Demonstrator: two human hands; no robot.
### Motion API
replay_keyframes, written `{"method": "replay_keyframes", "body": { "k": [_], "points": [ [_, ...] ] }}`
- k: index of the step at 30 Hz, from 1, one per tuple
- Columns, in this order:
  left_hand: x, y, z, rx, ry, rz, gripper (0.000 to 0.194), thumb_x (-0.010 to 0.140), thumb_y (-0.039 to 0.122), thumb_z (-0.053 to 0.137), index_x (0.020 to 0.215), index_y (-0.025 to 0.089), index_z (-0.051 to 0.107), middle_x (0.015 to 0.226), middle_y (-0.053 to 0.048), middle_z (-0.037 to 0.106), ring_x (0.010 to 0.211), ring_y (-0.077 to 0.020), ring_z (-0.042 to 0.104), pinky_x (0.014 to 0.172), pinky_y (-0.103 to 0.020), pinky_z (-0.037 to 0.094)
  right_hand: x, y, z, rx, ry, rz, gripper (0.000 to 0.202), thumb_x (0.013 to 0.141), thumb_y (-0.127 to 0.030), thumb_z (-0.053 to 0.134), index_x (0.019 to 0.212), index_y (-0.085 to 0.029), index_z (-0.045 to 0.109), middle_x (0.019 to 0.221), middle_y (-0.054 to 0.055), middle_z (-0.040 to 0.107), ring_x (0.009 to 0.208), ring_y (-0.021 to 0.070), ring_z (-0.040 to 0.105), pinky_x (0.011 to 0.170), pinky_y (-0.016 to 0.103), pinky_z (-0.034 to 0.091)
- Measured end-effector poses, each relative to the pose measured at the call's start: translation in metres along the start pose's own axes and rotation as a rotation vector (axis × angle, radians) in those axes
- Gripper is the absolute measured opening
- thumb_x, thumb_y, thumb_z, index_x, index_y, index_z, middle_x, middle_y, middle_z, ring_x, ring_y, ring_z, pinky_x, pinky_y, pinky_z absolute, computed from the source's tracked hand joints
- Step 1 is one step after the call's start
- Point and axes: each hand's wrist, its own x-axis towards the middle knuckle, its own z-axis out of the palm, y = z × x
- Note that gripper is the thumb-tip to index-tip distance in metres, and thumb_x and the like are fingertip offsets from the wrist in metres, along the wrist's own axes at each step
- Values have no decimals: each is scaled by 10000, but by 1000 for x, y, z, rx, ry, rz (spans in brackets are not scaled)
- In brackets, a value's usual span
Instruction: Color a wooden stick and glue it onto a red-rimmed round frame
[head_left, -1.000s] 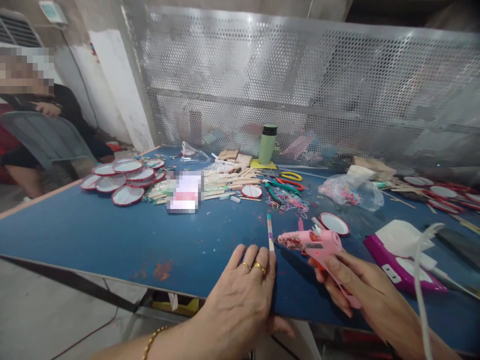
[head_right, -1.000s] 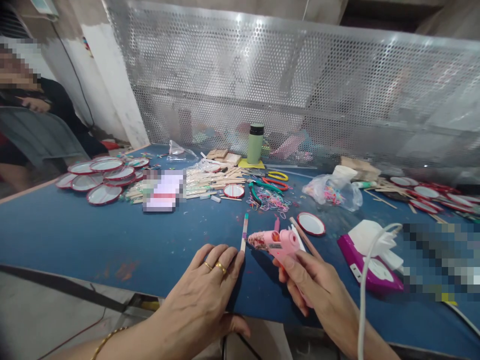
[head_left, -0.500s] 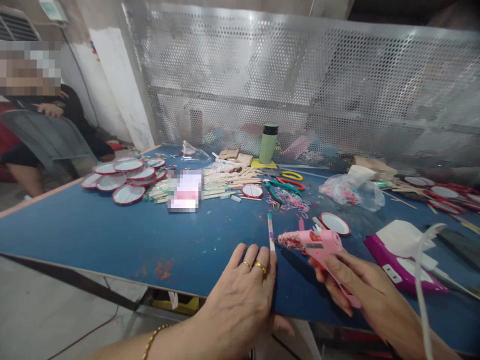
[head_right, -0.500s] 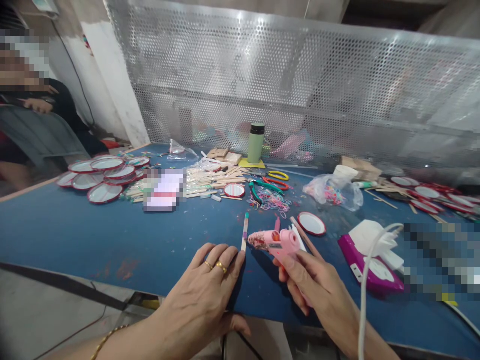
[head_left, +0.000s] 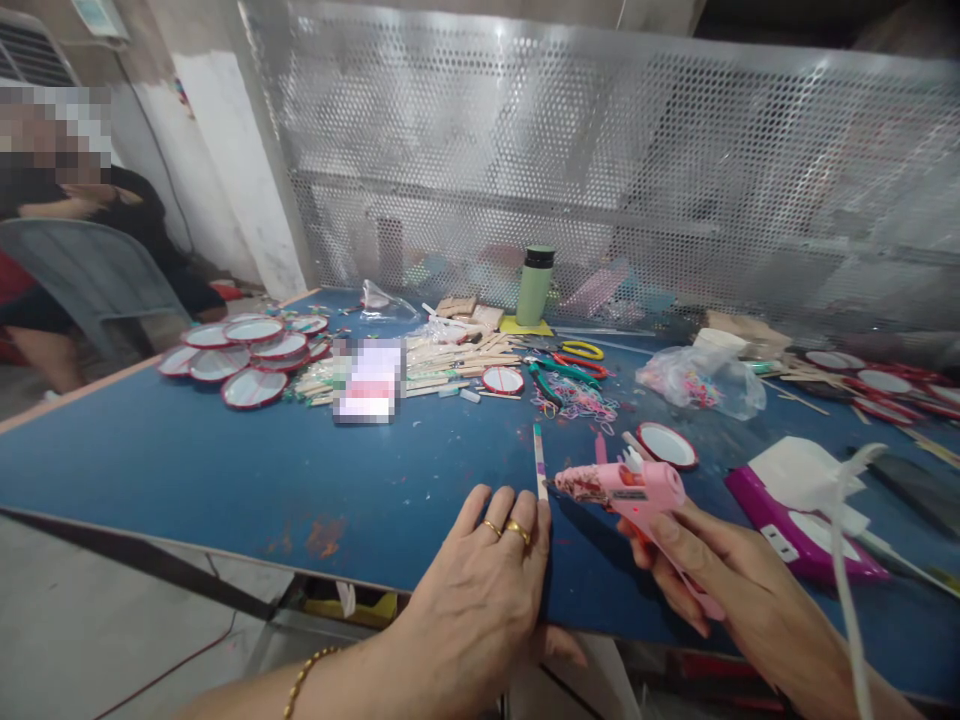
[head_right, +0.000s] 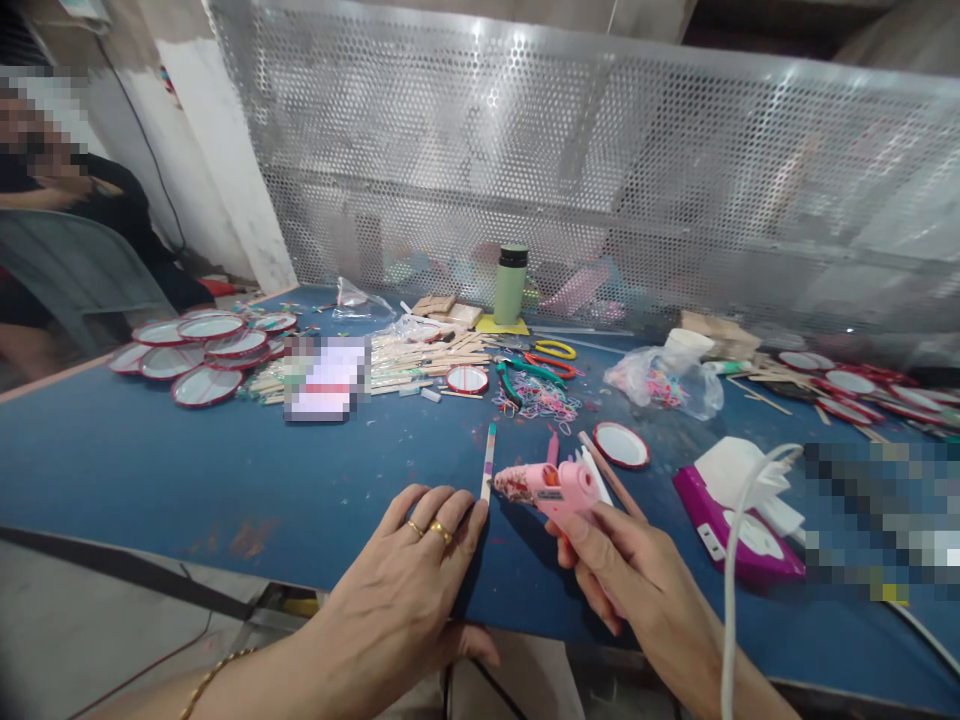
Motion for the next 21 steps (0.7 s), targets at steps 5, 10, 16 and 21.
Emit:
{"method": "replay_keyframes", "body": {
  "k": [5,10,16,21],
  "points": [
    [2,1,-3,-5,-34,-17,964,718,805,513,1322,53,506,1200,-176,602,1083,-305,538,1004,-471,354,-2,-2,-1,-32,-3,-5,684,762,-819,469,692,-157,627,394,-10,462,357,90,398,407,234,333],
    [3,1,-7,-3,-26,-16,929,748,793,493,1281,34,536,1141,-170,616,1036,-293,555,983,-455,364,-3,-5,-1,-26,-13,4,699,735,-841,470,703,-161,628,416,-13,456,359,88,384,386,230,320],
    [1,1,-5,26,6,-2,919,763,804,436,1248,32,558,1098,-147,628,998,-279,560,980,-443,357,-6,-1,-2,-50,8,3,692,745,-834,465,701,-164,630,419,-9,466,365,96,408,387,231,313],
    [0,2,-5,23,17,-11,912,745,815,446,1234,55,565,1125,-150,616,1037,-293,546,997,-456,343,-8,0,-2,-49,-8,-4,681,761,-825,455,701,-168,627,406,-10,469,360,96,403,392,230,317]
  ]
}}
